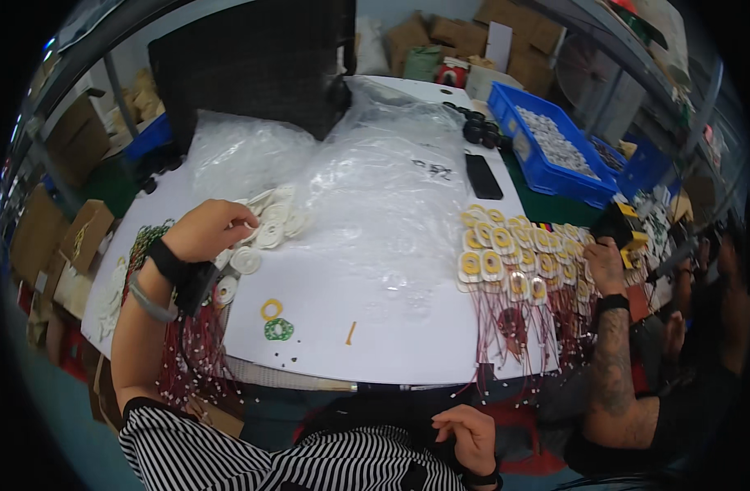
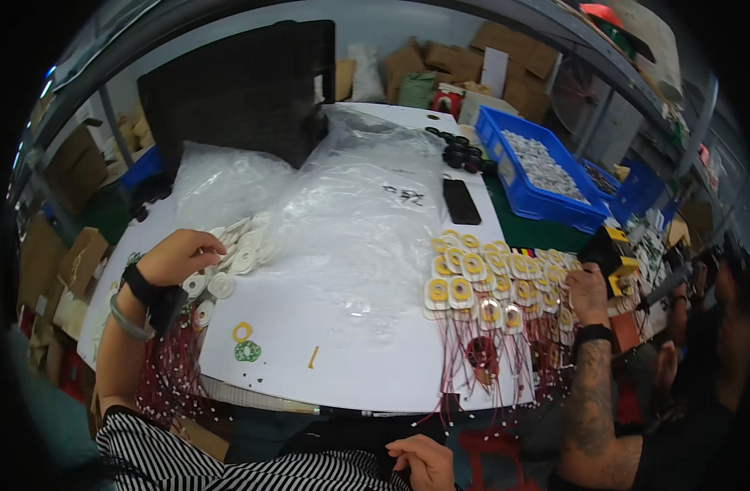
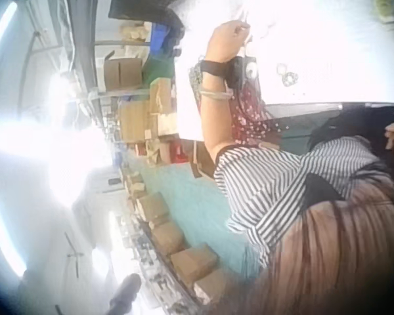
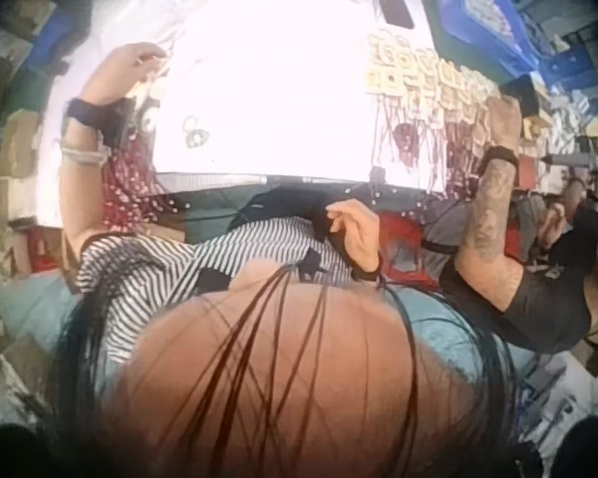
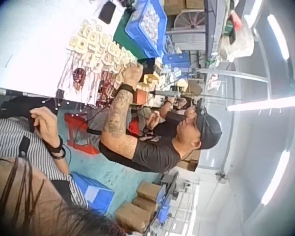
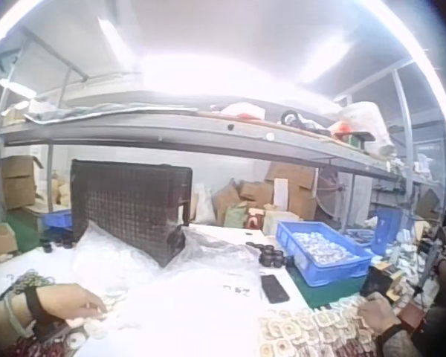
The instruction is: Assembling electronic coils and wiring components at a workbench in a factory.
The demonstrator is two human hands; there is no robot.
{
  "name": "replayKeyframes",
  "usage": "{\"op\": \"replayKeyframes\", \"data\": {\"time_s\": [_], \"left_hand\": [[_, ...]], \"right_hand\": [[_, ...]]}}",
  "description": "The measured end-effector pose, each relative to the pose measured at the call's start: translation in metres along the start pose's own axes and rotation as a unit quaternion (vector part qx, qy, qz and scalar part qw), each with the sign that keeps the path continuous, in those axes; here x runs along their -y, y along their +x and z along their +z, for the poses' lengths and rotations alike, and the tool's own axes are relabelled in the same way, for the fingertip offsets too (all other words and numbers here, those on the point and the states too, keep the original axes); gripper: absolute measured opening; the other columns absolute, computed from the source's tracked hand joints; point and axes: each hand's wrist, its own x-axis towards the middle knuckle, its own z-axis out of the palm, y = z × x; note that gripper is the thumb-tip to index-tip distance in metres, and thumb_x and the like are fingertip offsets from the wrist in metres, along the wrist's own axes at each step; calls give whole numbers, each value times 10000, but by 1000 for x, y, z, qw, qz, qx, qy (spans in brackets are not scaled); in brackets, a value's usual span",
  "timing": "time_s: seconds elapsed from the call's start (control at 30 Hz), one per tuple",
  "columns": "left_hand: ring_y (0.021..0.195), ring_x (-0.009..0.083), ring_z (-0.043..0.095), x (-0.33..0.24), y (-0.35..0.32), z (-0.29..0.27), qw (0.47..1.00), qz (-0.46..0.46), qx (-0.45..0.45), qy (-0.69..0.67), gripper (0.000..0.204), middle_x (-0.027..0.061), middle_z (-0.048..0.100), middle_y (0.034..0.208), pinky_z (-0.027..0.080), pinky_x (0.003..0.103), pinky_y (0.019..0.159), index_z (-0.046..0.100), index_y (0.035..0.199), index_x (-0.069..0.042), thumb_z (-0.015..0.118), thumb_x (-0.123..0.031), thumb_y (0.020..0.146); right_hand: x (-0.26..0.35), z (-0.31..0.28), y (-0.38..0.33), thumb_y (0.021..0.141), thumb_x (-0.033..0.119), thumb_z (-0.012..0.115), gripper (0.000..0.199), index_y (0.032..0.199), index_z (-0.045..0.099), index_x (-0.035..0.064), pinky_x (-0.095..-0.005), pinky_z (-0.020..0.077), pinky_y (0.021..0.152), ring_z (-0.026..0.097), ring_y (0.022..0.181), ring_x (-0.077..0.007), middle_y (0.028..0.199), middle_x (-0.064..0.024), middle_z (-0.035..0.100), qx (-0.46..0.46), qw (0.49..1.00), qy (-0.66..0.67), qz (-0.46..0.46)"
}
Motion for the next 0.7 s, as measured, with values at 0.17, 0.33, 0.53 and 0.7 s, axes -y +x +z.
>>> {"op": "replayKeyframes", "data": {"time_s": [0.17, 0.33, 0.53, 0.7], "left_hand": [[865, 301, 653, 51, 18, 32, 999, 40, 15, -2, 256, 162, 685, 896, 502, 375, 771, 683, 984, -1, 662, -201, 825], [1102, 358, 553, 89, 41, 66, 987, 53, -31, 147, 644, 185, 565, 1232, 450, 421, 947, 532, 1281, -56, 757, -276, 720], [1037, 359, 564, 69, 54, 92, 987, 86, -40, 126, 489, 175, 608, 1052, 455, 432, 912, 579, 1169, -49, 740, -171, 724], [1049, 366, 578, 40, 25, 102, 993, 98, -47, -42, 434, 178, 608, 1125, 473, 430, 888, 593, 1185, -43, 704, -214, 801]], "right_hand": [[6, 0, 1, 884, -108, 411, 283, 961, 677, -49, -232, 508, 588, 624, 638, -137, 838, -123, 647, -45, 998, -23, 31], [20, 11, 20, 874, -115, 415, 286, 975, 672, -39, -223, 494, 607, 638, 663, -134, 839, -114, 650, -5, 996, -73, 46], [7, 18, 15, 893, -116, 429, 269, 966, 678, -43, -237, 511, 603, 636, 662, -131, 826, -113, 649, -27, 994, -42, 93], [20, 26, 22, 961, -20, 456, 210, 978, 665, -13, -238, 461, 600, 579, 644, -124, 830, -87, 627, 0, 997, -53, 63]]}}
